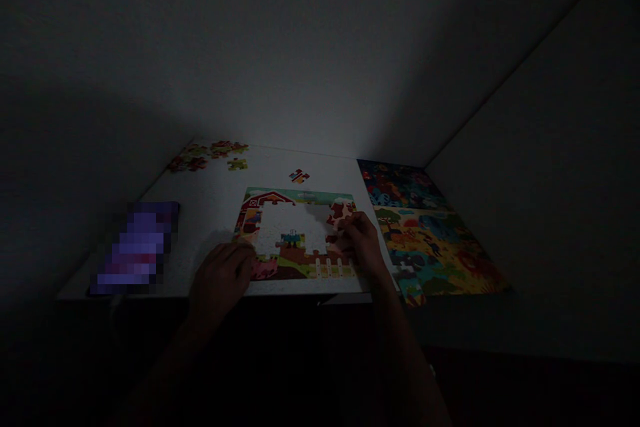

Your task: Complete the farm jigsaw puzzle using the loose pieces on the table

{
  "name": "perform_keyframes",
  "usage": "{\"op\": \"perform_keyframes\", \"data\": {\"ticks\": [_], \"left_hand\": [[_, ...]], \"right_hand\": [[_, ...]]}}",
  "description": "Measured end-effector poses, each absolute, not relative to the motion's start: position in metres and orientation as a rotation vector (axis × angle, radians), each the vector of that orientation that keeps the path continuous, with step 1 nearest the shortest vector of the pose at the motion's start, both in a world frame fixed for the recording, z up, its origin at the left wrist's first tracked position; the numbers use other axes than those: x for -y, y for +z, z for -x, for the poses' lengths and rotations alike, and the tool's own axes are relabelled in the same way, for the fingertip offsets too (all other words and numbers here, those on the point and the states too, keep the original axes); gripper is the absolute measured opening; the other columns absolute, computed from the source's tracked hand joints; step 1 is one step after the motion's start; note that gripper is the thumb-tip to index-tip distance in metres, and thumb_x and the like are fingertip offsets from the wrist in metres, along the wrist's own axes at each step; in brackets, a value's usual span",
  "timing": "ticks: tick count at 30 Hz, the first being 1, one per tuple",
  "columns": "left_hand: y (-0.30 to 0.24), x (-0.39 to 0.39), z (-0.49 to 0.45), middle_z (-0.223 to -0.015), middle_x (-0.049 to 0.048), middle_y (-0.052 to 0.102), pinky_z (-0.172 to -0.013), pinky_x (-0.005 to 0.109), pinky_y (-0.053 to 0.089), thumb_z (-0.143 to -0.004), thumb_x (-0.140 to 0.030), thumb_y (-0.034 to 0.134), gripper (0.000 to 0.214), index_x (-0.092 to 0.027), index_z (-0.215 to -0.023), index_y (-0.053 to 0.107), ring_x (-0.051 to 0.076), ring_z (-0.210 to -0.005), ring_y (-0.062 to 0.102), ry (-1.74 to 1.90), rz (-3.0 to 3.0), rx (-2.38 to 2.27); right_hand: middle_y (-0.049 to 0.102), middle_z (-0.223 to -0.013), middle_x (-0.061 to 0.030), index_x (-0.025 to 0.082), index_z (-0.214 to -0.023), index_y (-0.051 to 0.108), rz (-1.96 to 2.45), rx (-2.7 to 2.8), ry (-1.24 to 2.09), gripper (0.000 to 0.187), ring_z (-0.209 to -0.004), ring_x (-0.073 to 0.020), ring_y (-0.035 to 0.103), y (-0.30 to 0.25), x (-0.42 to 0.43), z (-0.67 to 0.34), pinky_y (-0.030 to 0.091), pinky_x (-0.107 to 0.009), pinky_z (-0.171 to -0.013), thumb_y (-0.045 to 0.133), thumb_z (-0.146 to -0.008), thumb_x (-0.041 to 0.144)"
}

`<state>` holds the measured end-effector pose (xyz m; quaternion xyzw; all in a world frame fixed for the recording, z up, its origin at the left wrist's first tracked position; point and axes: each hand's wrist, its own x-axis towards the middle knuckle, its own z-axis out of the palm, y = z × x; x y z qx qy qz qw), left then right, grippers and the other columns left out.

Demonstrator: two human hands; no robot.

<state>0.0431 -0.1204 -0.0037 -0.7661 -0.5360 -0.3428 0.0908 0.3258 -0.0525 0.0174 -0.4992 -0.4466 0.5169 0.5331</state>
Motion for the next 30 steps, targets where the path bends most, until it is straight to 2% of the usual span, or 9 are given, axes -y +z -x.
{"op": "perform_keyframes", "data": {"ticks": [2,5,7,12,14,17,22,27,30], "left_hand": [[-0.003,0.120,-0.043,-0.087,0.0074,0.073,-0.074,0.036,0.052,-0.092,-0.019,0.042,0.030,-0.018,-0.079,0.069,0.023,-0.080,0.064,-1.014,2.286,1.573],[-0.002,0.120,-0.043,-0.086,0.0075,0.073,-0.073,0.035,0.052,-0.092,-0.018,0.041,0.030,-0.018,-0.078,0.068,0.023,-0.078,0.064,-1.002,2.289,1.559],[-0.002,0.120,-0.043,-0.086,0.0072,0.073,-0.074,0.036,0.052,-0.092,-0.019,0.041,0.031,-0.018,-0.078,0.068,0.023,-0.077,0.064,-1.004,2.284,1.577],[-0.002,0.120,-0.043,-0.086,0.0067,0.073,-0.074,0.036,0.053,-0.092,-0.020,0.040,0.031,-0.019,-0.078,0.068,0.022,-0.079,0.064,-1.022,2.301,1.590],[-0.003,0.120,-0.043,-0.087,0.0064,0.073,-0.076,0.036,0.053,-0.092,-0.020,0.041,0.031,-0.019,-0.078,0.068,0.023,-0.080,0.064,-1.021,2.299,1.591],[-0.004,0.120,-0.042,-0.089,0.0063,0.074,-0.078,0.037,0.053,-0.092,-0.020,0.041,0.030,-0.020,-0.081,0.069,0.023,-0.083,0.065,-0.993,2.296,1.606],[-0.005,0.121,-0.043,-0.088,0.0070,0.074,-0.078,0.037,0.053,-0.091,-0.019,0.042,0.029,-0.018,-0.081,0.069,0.024,-0.083,0.065,-0.996,2.271,1.608],[-0.002,0.121,-0.044,-0.088,0.0066,0.074,-0.079,0.037,0.053,-0.090,-0.019,0.041,0.030,-0.019,-0.080,0.070,0.024,-0.083,0.065,-1.000,2.313,1.644],[-0.001,0.121,-0.044,-0.088,0.0072,0.074,-0.077,0.037,0.053,-0.089,-0.018,0.041,0.030,-0.019,-0.080,0.070,0.023,-0.081,0.064,-0.998,2.312,1.665]], "right_hand": [[0.058,-0.077,0.0056,0.025,-0.096,0.053,1.162,1.055,1.200,0.037,-0.059,-0.0097,0.058,0.014,0.051,-0.329,0.051,-0.021,-0.052,0.076,-0.069,0.036],[0.062,-0.092,0.0023,0.031,-0.127,0.049,1.097,1.046,1.235,0.063,-0.073,-0.0134,0.063,0.011,0.051,-0.330,0.056,-0.026,-0.061,0.075,-0.070,0.032],[0.063,-0.103,-0.0005,0.033,-0.133,0.046,1.064,1.053,1.260,0.067,-0.081,-0.0156,0.065,0.011,0.052,-0.329,0.058,-0.029,-0.066,0.073,-0.071,0.030],[0.066,-0.095,0.0005,0.026,-0.102,0.052,1.134,1.046,1.263,0.039,-0.064,-0.0149,0.067,0.017,0.054,-0.324,0.055,-0.026,-0.051,0.073,-0.071,0.035],[0.068,-0.090,0.0006,0.024,-0.090,0.047,1.160,1.035,1.279,0.037,-0.058,-0.0151,0.067,0.018,0.055,-0.323,0.049,-0.022,-0.043,0.074,-0.071,0.040],[0.070,-0.089,0.0001,0.024,-0.088,0.045,1.156,1.024,1.305,0.041,-0.058,-0.0158,0.067,0.018,0.055,-0.324,0.045,-0.021,-0.040,0.076,-0.071,0.045],[0.072,-0.091,-0.0022,0.025,-0.110,0.059,1.153,1.155,1.302,0.046,-0.067,-0.0161,0.068,0.011,0.054,-0.325,0.051,-0.024,-0.051,0.077,-0.073,0.045],[0.070,-0.085,-0.0010,0.022,-0.092,0.066,1.158,1.312,1.284,0.032,-0.076,-0.0167,0.066,0.004,0.053,-0.325,0.052,-0.027,-0.063,0.079,-0.069,0.039],[0.070,-0.087,-0.0019,0.022,-0.092,0.067,1.163,1.413,1.368,0.032,-0.079,-0.0173,0.066,0.001,0.052,-0.324,0.052,-0.028,-0.067,0.080,-0.067,0.038]]}}
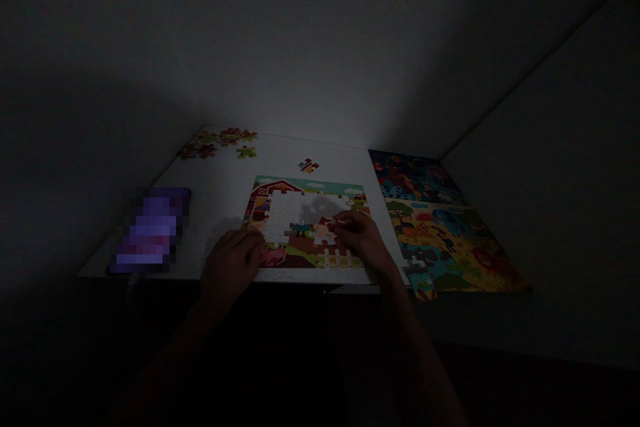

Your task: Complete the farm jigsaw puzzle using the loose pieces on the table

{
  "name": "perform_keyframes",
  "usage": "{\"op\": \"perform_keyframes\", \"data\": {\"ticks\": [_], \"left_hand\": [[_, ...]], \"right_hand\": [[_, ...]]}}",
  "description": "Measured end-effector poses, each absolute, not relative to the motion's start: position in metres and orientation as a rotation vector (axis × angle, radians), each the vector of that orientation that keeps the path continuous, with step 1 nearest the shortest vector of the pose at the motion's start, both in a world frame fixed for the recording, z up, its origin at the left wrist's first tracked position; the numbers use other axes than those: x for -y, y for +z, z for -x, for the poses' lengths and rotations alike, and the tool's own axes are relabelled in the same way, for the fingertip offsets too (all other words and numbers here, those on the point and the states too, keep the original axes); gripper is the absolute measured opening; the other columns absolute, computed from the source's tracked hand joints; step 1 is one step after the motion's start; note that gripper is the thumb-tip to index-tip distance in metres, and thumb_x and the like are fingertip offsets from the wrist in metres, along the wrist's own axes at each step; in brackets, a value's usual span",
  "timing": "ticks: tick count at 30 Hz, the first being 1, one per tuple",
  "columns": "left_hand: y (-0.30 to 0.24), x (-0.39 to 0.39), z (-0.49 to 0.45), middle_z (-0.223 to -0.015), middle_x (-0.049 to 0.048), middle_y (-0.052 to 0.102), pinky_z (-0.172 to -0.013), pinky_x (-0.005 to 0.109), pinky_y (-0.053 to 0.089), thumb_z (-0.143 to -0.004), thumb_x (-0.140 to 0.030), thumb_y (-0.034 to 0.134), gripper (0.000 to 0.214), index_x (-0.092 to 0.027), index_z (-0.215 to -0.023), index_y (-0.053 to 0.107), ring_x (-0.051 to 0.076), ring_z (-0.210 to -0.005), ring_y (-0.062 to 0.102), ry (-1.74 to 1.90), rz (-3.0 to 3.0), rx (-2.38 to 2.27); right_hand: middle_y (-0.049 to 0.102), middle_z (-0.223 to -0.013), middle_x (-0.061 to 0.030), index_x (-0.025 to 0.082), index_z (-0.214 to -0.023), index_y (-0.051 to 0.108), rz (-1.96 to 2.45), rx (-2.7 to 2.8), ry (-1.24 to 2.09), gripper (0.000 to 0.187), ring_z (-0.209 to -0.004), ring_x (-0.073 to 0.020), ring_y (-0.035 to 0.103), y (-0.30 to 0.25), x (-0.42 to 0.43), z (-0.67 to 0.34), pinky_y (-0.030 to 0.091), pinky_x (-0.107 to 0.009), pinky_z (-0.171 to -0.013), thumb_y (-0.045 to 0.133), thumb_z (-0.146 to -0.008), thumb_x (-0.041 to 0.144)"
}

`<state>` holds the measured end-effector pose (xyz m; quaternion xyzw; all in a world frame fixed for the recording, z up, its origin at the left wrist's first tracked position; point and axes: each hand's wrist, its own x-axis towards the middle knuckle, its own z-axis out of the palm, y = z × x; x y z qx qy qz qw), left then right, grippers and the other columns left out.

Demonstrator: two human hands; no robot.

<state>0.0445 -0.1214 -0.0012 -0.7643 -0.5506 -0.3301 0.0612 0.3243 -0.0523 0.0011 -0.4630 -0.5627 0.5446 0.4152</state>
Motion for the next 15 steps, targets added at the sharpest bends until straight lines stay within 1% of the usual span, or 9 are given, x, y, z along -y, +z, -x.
{"op": "perform_keyframes", "data": {"ticks": [3,8,12,15], "left_hand": [[-0.0021,0.1217,-0.0443,-0.088,0.0064,0.073,-0.076,0.036,0.053,-0.090,-0.019,0.041,0.029,-0.019,-0.080,0.069,0.022,-0.081,0.064,-0.993,2.313,1.679],[-0.0031,0.1218,-0.0441,-0.088,0.0058,0.073,-0.077,0.037,0.053,-0.091,-0.021,0.041,0.030,-0.020,-0.081,0.069,0.022,-0.081,0.064,-0.991,2.312,1.730],[-0.0027,0.1220,-0.0446,-0.088,0.0052,0.073,-0.079,0.037,0.053,-0.089,-0.020,0.042,0.029,-0.022,-0.080,0.070,0.022,-0.082,0.064,-1.012,2.330,1.756],[-0.0032,0.1221,-0.0446,-0.090,0.0055,0.073,-0.079,0.037,0.053,-0.090,-0.021,0.042,0.030,-0.021,-0.081,0.070,0.022,-0.084,0.064,-1.019,2.319,1.757]], "right_hand": [[0.070,-0.090,-0.0026,0.022,-0.090,0.069,1.156,1.517,1.381,0.029,-0.080,-0.0166,0.065,-0.0018,0.0514,-0.3238,0.051,-0.029,-0.071,0.079,-0.067,0.037],[0.065,-0.077,0.0008,0.022,-0.096,0.070,1.228,1.667,1.235,0.024,-0.068,-0.0141,0.059,-0.0027,0.0508,-0.3218,0.046,-0.025,-0.061,0.072,-0.075,0.035],[0.065,-0.084,-0.0012,0.021,-0.092,0.069,1.229,1.676,1.161,0.022,-0.075,-0.0155,0.059,-0.0018,0.0510,-0.3207,0.047,-0.026,-0.064,0.072,-0.074,0.035],[0.064,-0.084,-0.0012,0.021,-0.093,0.068,1.224,1.698,1.176,0.023,-0.075,-0.0149,0.057,-0.0036,0.0493,-0.3218,0.047,-0.026,-0.064,0.072,-0.075,0.035]]}}
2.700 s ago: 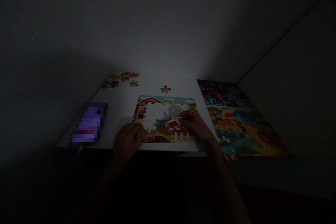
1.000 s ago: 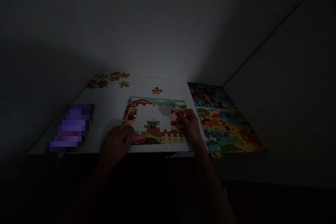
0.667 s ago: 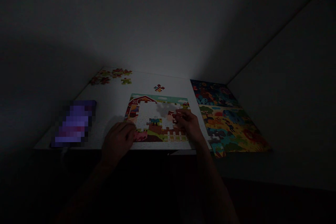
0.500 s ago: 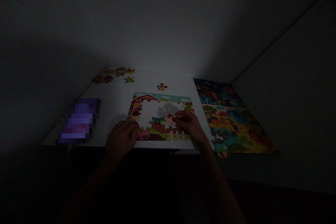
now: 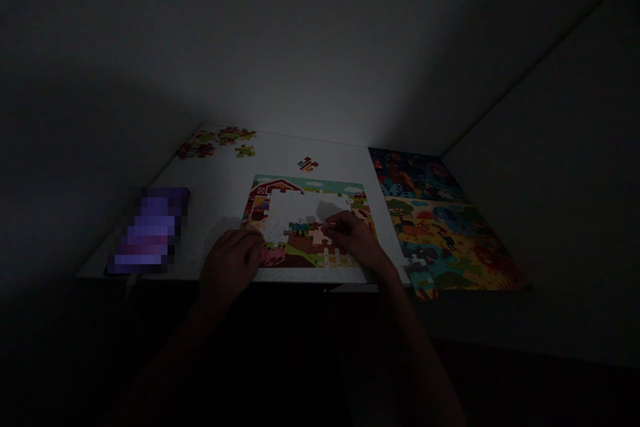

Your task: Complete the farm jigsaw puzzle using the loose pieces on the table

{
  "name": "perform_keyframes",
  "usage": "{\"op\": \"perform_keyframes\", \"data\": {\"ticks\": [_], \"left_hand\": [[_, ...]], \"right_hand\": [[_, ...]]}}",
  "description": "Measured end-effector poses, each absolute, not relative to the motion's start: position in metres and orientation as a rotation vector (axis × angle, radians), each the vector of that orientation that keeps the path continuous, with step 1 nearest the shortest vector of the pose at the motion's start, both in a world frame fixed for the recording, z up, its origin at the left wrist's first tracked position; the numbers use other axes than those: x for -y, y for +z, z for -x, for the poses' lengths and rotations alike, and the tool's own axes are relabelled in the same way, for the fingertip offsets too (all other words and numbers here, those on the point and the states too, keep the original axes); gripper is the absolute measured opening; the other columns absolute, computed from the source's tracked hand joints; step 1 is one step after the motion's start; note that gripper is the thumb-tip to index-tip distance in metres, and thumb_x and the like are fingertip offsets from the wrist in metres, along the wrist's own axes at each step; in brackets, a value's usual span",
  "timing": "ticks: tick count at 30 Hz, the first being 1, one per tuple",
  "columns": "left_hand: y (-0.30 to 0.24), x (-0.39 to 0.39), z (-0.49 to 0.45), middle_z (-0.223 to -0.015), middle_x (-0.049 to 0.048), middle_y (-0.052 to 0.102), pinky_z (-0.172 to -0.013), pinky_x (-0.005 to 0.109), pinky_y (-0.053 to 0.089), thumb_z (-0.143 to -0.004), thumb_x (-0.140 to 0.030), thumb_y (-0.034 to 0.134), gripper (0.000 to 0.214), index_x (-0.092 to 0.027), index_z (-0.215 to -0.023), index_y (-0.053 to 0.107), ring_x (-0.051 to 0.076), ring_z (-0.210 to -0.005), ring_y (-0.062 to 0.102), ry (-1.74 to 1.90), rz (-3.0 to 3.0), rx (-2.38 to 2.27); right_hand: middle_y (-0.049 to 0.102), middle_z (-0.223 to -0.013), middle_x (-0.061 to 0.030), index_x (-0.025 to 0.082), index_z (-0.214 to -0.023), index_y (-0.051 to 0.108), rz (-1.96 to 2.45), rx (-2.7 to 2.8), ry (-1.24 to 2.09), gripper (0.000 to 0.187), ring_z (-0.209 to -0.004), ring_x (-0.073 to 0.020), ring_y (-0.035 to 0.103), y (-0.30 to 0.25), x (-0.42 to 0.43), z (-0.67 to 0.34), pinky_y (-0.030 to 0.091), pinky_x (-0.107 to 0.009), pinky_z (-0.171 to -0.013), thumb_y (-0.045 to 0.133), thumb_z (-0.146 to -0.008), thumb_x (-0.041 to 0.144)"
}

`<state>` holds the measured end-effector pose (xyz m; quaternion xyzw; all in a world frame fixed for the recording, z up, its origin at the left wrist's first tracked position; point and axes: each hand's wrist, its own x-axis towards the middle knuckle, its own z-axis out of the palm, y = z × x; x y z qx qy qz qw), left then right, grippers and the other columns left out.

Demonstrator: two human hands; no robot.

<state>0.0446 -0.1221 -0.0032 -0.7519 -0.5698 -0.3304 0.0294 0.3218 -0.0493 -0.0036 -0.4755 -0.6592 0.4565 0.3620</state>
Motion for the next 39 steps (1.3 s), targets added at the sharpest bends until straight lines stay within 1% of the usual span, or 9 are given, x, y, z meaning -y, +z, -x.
{"op": "perform_keyframes", "data": {"ticks": [6,9,13,16,20,23,31,35,39], "left_hand": [[-0.004,0.122,-0.043,-0.090,0.0066,0.074,-0.078,0.037,0.053,-0.091,-0.020,0.042,0.029,-0.019,-0.081,0.070,0.023,-0.083,0.065,-0.980,2.310,1.693],[-0.004,0.122,-0.042,-0.091,0.0065,0.074,-0.081,0.037,0.053,-0.091,-0.019,0.041,0.030,-0.019,-0.081,0.069,0.023,-0.086,0.065,-0.973,2.303,1.693],[-0.004,0.122,-0.041,-0.092,0.0052,0.074,-0.082,0.037,0.053,-0.090,-0.021,0.042,0.028,-0.021,-0.083,0.069,0.023,-0.088,0.065,-0.987,2.322,1.702],[-0.005,0.121,-0.040,-0.093,0.0058,0.074,-0.082,0.038,0.054,-0.091,-0.022,0.042,0.028,-0.021,-0.084,0.069,0.024,-0.087,0.066,-0.992,2.320,1.687],[-0.005,0.121,-0.040,-0.091,0.0055,0.074,-0.082,0.039,0.054,-0.090,-0.023,0.042,0.028,-0.022,-0.082,0.069,0.024,-0.087,0.066,-0.996,2.322,1.698],[-0.004,0.121,-0.041,-0.090,0.0053,0.074,-0.082,0.038,0.054,-0.090,-0.022,0.043,0.028,-0.022,-0.082,0.069,0.024,-0.086,0.066,-1.009,2.328,1.678],[-0.003,0.121,-0.041,-0.089,0.0065,0.073,-0.079,0.037,0.053,-0.091,-0.020,0.042,0.028,-0.020,-0.082,0.069,0.023,-0.082,0.065,-1.011,2.329,1.639],[-0.004,0.121,-0.040,-0.090,0.0062,0.073,-0.079,0.037,0.053,-0.090,-0.020,0.043,0.028,-0.021,-0.082,0.069,0.023,-0.083,0.066,-1.030,2.337,1.667],[-0.004,0.121,-0.041,-0.088,0.0064,0.073,-0.080,0.037,0.053,-0.091,-0.019,0.042,0.028,-0.020,-0.082,0.069,0.023,-0.083,0.066,-1.054,2.307,1.613]], "right_hand": [[0.064,-0.081,0.0005,0.021,-0.082,0.064,1.120,1.521,1.381,0.024,-0.075,-0.0141,0.060,0.009,0.044,-0.324,0.049,-0.026,-0.068,0.076,-0.072,0.039],[0.065,-0.084,0.0005,0.021,-0.083,0.062,1.100,1.385,1.462,0.028,-0.073,-0.0144,0.063,0.026,0.040,-0.330,0.051,-0.027,-0.065,0.077,-0.072,0.042],[0.063,-0.082,0.0014,0.021,-0.082,0.064,1.145,1.374,1.402,0.028,-0.070,-0.0131,0.059,0.037,0.027,-0.350,0.051,-0.026,-0.060,0.079,-0.069,0.041],[0.062,-0.079,0.0020,0.020,-0.080,0.064,1.187,1.342,1.379,0.030,-0.067,-0.0118,0.057,0.028,0.014,-0.361,0.052,-0.027,-0.061,0.080,-0.067,0.042],[0.064,-0.084,0.0017,0.021,-0.087,0.065,1.211,1.245,1.345,0.033,-0.062,-0.0097,0.057,0.007,0.006,-0.361,0.050,-0.023,-0.055,0.077,-0.069,0.046],[0.064,-0.079,0.0025,0.022,-0.091,0.065,1.239,1.244,1.383,0.036,-0.053,-0.0078,0.052,0.001,0.007,-0.357,0.046,-0.022,-0.048,0.075,-0.069,0.049],[0.063,-0.073,0.0019,0.019,-0.091,0.068,1.242,1.304,1.343,0.037,-0.052,-0.0072,0.050,0.001,0.011,-0.356,0.045,-0.021,-0.049,0.075,-0.069,0.048],[0.068,-0.076,-0.0013,0.018,-0.090,0.071,1.309,1.463,1.285,0.032,-0.052,-0.0083,0.053,0.002,0.008,-0.357,0.044,-0.022,-0.048,0.071,-0.072,0.045],[0.069,-0.072,-0.0007,0.019,-0.085,0.072,1.367,1.585,1.246,0.025,-0.049,-0.0086,0.053,0.010,0.006,-0.354,0.043,-0.021,-0.045,0.069,-0.071,0.039]]}}
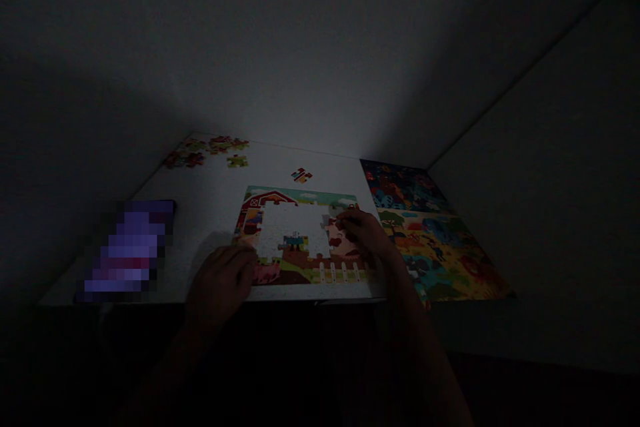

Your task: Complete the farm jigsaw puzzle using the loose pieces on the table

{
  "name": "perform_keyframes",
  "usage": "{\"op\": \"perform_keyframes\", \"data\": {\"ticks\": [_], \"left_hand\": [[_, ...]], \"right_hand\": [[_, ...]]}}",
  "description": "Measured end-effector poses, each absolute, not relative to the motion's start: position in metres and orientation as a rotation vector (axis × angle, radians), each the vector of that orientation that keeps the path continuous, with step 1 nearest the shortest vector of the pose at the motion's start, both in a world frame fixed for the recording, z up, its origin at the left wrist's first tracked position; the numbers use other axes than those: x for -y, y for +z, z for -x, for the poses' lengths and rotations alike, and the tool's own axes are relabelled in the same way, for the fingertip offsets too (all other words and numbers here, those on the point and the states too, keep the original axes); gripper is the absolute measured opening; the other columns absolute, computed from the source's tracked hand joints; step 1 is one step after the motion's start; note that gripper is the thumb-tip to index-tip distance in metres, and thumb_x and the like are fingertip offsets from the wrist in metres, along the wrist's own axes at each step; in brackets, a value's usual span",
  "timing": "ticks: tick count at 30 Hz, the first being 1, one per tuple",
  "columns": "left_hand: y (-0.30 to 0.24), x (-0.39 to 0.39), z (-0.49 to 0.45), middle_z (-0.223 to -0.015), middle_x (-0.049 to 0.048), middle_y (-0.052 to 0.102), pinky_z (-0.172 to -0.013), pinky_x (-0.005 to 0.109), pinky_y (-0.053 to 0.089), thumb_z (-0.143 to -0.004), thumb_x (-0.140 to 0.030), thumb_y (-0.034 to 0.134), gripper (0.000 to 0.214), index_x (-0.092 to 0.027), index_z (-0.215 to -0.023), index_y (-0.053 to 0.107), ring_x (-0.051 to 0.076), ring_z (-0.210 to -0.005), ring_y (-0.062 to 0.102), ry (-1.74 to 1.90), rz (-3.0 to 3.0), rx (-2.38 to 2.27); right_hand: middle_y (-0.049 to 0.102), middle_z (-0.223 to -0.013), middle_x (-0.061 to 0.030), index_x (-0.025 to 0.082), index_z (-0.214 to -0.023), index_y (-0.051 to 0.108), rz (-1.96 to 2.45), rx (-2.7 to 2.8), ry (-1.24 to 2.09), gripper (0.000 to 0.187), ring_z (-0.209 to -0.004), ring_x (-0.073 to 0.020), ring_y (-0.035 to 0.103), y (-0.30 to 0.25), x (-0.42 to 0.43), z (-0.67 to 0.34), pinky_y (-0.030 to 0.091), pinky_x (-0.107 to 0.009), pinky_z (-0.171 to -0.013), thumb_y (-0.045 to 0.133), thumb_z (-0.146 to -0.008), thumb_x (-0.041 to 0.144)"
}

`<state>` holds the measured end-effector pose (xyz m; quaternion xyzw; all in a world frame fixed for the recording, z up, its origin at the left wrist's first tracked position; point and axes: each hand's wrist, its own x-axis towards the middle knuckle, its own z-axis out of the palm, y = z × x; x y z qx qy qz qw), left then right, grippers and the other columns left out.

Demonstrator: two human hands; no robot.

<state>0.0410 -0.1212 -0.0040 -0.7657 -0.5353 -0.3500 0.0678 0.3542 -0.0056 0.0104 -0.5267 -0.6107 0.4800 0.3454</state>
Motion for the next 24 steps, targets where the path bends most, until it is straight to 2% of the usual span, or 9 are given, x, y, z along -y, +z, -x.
{"op": "perform_keyframes", "data": {"ticks": [4,11,24], "left_hand": [[-0.0051,0.1206,-0.0408,-0.088,0.0064,0.073,-0.080,0.037,0.053,-0.093,-0.019,0.041,0.028,-0.019,-0.083,0.068,0.023,-0.084,0.066,-1.024,2.285,1.565],[-0.0074,0.1194,-0.0391,-0.091,0.0067,0.073,-0.077,0.038,0.053,-0.093,-0.021,0.041,0.028,-0.020,-0.083,0.067,0.024,-0.084,0.066,-0.997,2.304,1.566],[-0.0092,0.1186,-0.0359,-0.090,0.0063,0.073,-0.077,0.036,0.053,-0.093,-0.023,0.043,0.026,-0.018,-0.086,0.068,0.024,-0.083,0.066,-0.955,2.308,1.573]], "right_hand": [[0.068,-0.069,0.0009,0.020,-0.084,0.072,1.360,1.566,1.289,0.023,-0.047,-0.0075,0.052,0.0132,0.0033,-0.3531,0.043,-0.019,-0.042,0.072,-0.069,0.037],[0.069,-0.074,-0.0014,0.018,-0.082,0.074,1.328,1.582,1.378,0.021,-0.052,-0.0076,0.055,0.0119,-0.0027,-0.3574,0.047,-0.018,-0.045,0.074,-0.069,0.034],[0.069,-0.083,-0.0028,0.018,-0.085,0.073,1.338,1.654,1.348,0.019,-0.056,-0.0079,0.056,0.0090,-0.0043,-0.3591,0.048,-0.020,-0.049,0.066,-0.076,0.032]]}}
